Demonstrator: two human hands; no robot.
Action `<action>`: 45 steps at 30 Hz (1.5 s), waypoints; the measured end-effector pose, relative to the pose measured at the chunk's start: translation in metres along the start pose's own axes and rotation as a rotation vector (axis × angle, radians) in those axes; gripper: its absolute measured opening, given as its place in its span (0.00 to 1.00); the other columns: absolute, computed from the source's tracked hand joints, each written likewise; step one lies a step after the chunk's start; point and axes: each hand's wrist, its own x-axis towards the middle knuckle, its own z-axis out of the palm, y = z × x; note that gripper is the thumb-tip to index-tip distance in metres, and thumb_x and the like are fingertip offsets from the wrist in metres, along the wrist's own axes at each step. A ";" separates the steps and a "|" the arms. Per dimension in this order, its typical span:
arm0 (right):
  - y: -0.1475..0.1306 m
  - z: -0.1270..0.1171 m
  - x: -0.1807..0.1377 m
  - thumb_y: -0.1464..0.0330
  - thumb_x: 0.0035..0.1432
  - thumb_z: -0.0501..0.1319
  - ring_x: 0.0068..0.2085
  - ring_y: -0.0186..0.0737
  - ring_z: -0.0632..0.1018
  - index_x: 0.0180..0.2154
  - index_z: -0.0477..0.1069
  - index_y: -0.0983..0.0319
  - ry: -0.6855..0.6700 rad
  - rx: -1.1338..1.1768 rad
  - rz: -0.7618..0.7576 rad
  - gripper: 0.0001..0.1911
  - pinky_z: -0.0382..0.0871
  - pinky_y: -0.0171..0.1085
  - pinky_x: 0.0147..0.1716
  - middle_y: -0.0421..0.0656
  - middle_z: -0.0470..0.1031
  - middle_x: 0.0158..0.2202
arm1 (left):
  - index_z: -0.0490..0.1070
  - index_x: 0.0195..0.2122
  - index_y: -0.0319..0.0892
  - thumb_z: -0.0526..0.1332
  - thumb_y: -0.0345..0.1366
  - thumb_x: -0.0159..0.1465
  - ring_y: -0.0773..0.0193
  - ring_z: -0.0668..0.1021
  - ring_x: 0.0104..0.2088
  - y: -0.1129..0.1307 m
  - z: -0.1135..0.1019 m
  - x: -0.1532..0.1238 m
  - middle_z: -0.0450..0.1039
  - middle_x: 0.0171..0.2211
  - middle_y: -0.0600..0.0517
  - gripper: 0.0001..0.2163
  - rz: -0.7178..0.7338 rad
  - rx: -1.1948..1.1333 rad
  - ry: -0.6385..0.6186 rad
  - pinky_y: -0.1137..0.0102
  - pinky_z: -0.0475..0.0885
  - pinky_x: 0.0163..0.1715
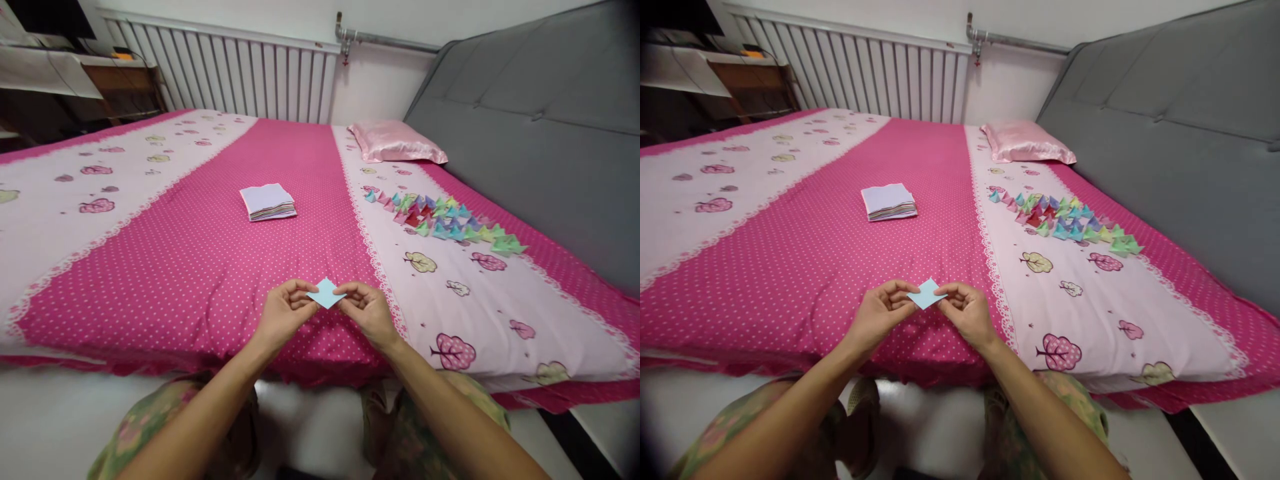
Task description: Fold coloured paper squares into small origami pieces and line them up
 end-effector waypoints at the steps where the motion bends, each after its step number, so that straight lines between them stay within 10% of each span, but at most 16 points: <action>1: 0.001 0.000 0.000 0.69 0.46 0.65 0.32 0.36 0.79 0.32 0.73 0.61 0.001 -0.007 -0.011 0.07 0.72 0.32 0.32 0.40 0.78 0.29 | 0.70 0.29 0.37 0.66 0.28 0.43 0.70 0.76 0.25 0.000 0.000 0.000 0.74 0.22 0.55 0.10 0.011 -0.002 0.002 0.78 0.69 0.27; 29: -0.003 0.017 -0.011 0.65 0.48 0.65 0.25 0.34 0.77 0.26 0.67 0.62 0.149 0.012 -0.009 0.09 0.70 0.31 0.25 0.38 0.75 0.23 | 0.69 0.22 0.38 0.67 0.34 0.47 0.71 0.75 0.22 -0.012 0.007 -0.004 0.74 0.20 0.54 0.08 0.071 -0.017 0.092 0.77 0.67 0.24; 45: -0.006 0.016 -0.009 0.64 0.48 0.65 0.21 0.30 0.75 0.32 0.61 0.60 0.069 0.015 0.054 0.14 0.66 0.28 0.20 0.33 0.70 0.20 | 0.70 0.40 0.36 0.66 0.36 0.50 0.67 0.77 0.23 -0.009 0.000 -0.001 0.73 0.20 0.53 0.17 -0.019 0.010 -0.035 0.75 0.69 0.25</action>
